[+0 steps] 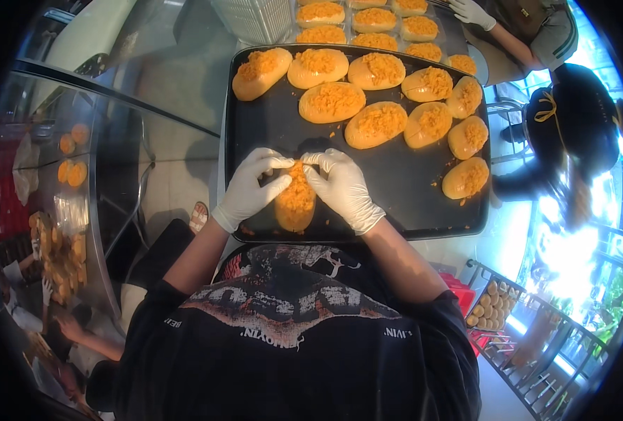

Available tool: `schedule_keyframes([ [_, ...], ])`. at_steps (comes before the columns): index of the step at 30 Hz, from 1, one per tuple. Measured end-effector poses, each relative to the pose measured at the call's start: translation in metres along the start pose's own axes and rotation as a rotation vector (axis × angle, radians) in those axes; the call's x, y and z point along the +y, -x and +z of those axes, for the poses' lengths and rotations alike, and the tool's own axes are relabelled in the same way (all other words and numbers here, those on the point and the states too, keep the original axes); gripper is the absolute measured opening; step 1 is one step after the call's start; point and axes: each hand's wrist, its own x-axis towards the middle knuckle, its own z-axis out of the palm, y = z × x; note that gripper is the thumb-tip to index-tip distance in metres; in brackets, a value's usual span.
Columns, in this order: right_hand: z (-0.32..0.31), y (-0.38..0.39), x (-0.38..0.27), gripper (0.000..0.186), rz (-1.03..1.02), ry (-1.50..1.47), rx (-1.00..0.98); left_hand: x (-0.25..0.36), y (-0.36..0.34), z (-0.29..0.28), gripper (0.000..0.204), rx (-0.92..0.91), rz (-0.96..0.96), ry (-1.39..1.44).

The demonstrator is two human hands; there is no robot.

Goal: Splitting open bread rolls on a tray in a bakery production area.

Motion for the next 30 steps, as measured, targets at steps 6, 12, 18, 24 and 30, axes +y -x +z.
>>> schedule_keyframes([
  [6,0.008,0.005,-0.004,0.024,0.004,-0.080,0.035,-0.005,-0.010,0.013,0.021,0.140,-0.124,-0.004],
  [12,-0.005,0.004,-0.007,0.023,-0.025,-0.011,-0.047,-0.001,-0.012,0.014,0.012,0.156,-0.070,0.081],
  [18,-0.008,0.005,-0.002,0.023,-0.027,-0.095,0.020,0.000,-0.007,0.011,0.013,0.106,0.062,0.016],
  [24,-0.024,0.011,-0.012,0.020,-0.017,0.050,0.011,0.009,0.007,0.009,0.016,0.190,0.080,0.022],
  [30,-0.012,0.024,-0.021,0.018,-0.101,0.096,-0.070,0.007,0.019,0.005,0.017,0.133,0.270,-0.174],
])
